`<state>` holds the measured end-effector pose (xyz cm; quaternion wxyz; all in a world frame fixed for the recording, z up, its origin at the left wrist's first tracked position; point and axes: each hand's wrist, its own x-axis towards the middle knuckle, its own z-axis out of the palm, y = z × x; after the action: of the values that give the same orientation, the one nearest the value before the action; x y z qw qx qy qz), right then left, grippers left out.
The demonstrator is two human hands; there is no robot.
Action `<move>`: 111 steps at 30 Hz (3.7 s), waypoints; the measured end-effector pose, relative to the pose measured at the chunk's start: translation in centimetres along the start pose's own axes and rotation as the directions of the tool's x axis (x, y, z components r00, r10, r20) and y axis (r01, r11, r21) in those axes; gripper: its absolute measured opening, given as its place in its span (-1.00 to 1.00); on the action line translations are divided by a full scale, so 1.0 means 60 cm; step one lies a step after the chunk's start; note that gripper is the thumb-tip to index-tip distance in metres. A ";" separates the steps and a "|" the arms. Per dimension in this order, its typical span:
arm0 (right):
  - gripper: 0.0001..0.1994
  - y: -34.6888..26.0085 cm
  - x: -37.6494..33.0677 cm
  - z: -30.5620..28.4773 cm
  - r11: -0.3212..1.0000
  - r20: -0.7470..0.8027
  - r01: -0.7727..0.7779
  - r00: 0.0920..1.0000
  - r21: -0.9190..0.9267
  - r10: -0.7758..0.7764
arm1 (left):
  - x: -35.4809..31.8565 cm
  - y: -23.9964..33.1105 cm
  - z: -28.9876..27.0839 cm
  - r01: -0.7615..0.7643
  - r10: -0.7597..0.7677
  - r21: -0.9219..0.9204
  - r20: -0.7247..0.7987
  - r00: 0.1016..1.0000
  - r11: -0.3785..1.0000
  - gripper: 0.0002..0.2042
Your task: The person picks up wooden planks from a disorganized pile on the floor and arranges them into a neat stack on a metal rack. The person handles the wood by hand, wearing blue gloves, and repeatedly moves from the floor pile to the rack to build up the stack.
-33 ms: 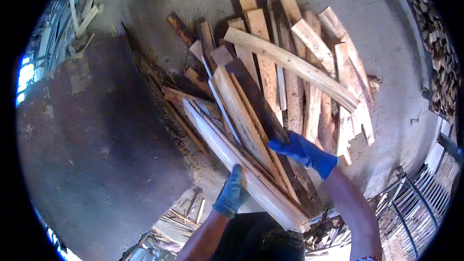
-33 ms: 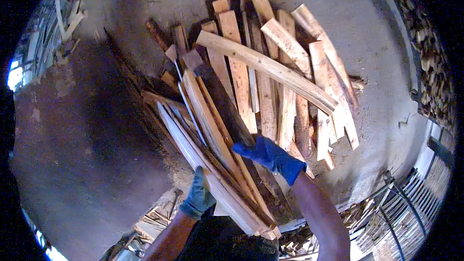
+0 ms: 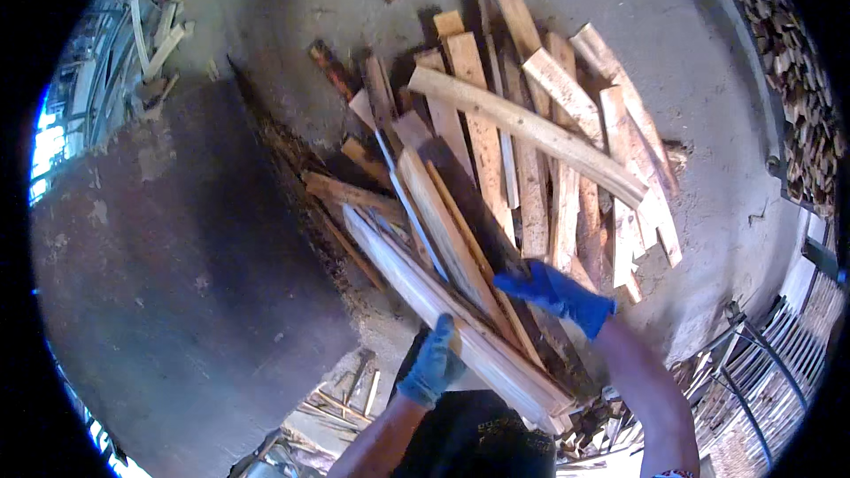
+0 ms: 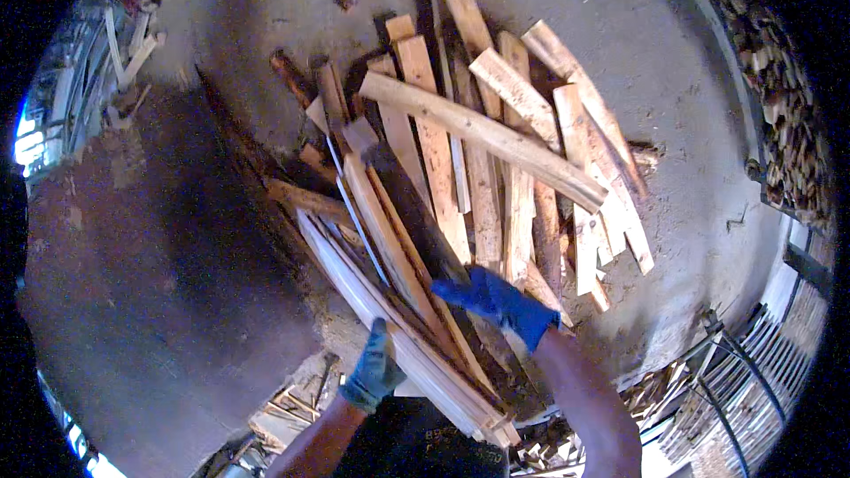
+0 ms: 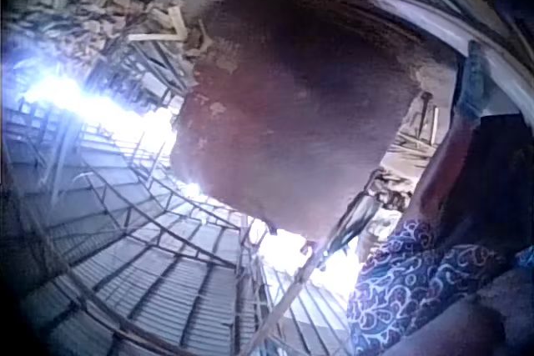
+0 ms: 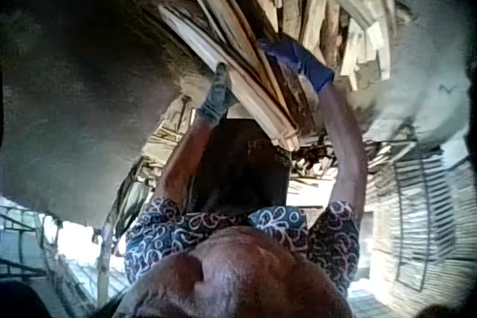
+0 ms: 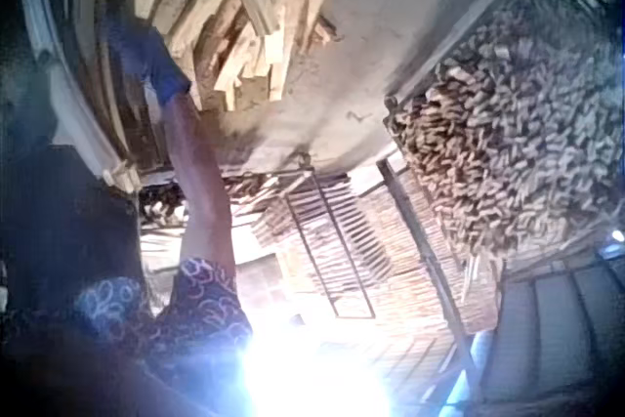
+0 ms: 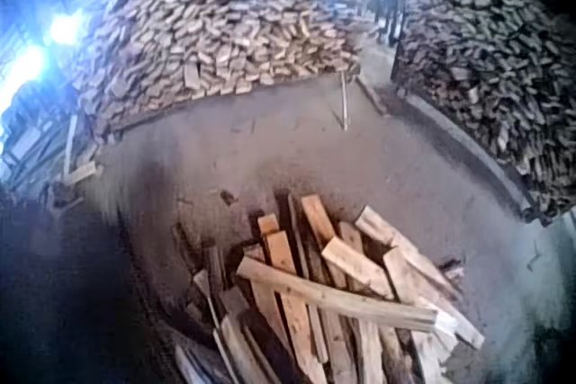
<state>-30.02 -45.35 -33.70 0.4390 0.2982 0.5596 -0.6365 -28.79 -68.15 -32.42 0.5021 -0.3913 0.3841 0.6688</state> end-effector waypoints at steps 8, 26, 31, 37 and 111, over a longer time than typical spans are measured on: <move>-0.42 0.121 -0.079 0.040 0.987 -0.013 -0.029 1.000 -0.160 0.028 | -0.098 -0.070 0.013 0.136 -0.149 -0.069 -0.235 0.960 0.988 -0.35; -0.17 0.222 -0.460 0.197 0.683 -0.436 0.376 0.895 0.626 -0.092 | -0.332 -0.136 0.173 0.567 -0.537 0.210 -0.187 0.823 0.796 -0.19; -0.25 0.324 -0.606 0.185 0.706 -0.393 0.239 0.917 0.666 0.060 | -0.422 -0.236 0.294 0.705 -0.664 0.296 -0.240 0.708 0.644 -0.35; -0.28 0.441 -0.732 0.181 0.550 -0.540 0.400 0.834 0.733 0.112 | -0.448 -0.381 0.381 0.734 -0.782 0.423 -0.088 0.617 0.532 -0.35; -0.13 0.092 -1.652 -0.989 0.142 -0.638 0.698 -0.528 -0.702 -0.561 | -0.483 -0.507 1.890 -0.879 -0.221 0.176 0.972 0.083 0.442 -0.63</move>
<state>11.55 34.82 38.51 -0.5467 0.1749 0.6823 -0.4528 -9.32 30.02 35.43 0.5168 0.5154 0.3245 0.6017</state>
